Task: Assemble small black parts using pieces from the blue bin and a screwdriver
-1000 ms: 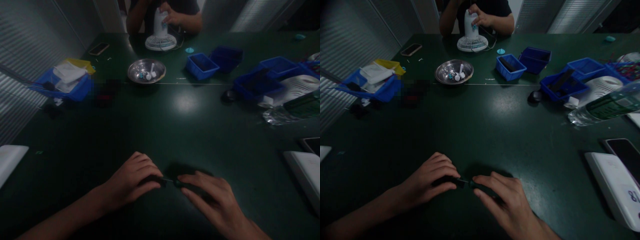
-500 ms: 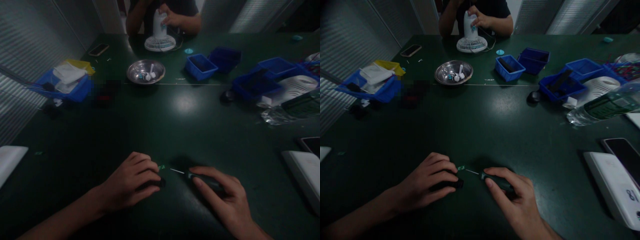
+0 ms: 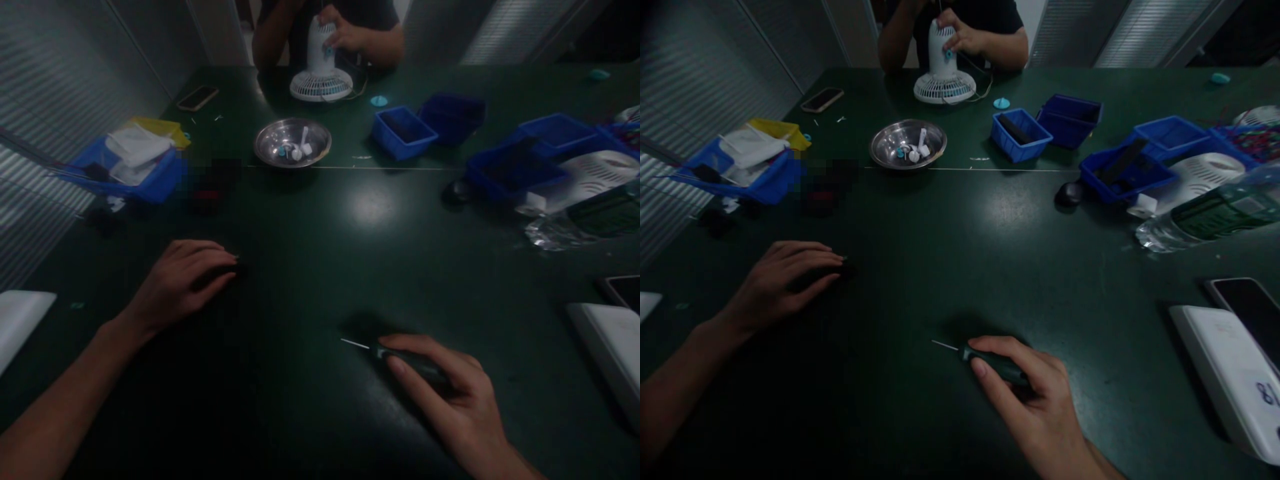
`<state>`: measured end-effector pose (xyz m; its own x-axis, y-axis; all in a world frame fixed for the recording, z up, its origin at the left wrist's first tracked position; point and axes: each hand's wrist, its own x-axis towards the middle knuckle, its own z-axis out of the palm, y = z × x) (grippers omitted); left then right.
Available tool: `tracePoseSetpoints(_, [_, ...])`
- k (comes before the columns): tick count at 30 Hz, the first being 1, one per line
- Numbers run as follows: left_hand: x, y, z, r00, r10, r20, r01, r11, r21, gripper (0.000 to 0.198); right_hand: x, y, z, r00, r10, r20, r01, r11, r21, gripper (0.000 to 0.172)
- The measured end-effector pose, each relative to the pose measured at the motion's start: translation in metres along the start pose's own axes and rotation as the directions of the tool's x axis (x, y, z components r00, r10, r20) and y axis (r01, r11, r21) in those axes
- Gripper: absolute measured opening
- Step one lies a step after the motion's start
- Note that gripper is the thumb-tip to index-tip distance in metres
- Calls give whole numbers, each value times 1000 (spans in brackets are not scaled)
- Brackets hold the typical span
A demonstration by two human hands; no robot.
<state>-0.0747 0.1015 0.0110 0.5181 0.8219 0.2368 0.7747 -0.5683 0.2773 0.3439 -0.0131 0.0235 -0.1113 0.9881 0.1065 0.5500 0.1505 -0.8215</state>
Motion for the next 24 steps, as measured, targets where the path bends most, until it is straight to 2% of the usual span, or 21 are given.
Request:
tracePoseSetpoints(3, [-11, -29, -11, 993, -116, 0, 115, 988, 100, 22, 3, -3, 0, 1000, -18, -7, 18, 1000, -10, 14])
tracePoseSetpoints(9, [-28, -62, -16, 989, -144, -33, 148, 954, 260, 28, 5, -5, -2, 999, -43, -17, 43, 999, 2, 12])
tracePoseSetpoints(14, [-25, -65, -14, 949, -293, -115, 314, 905, 288, 35, 3, -4, -1, 1000, -20, -12, 20, 1000, -1, 14])
tracePoseSetpoints(19, [-21, -63, -17, 933, -353, -67, 359, 910, 205, 42, 3, -2, 0, 1000, -15, -11, 15, 1000, 9, 14])
tracePoseSetpoints(24, [-23, -67, -27, 887, -462, -21, 461, 880, 116, 45, 4, -3, 0, 1000, -27, -9, 27, 1000, 7, 14])
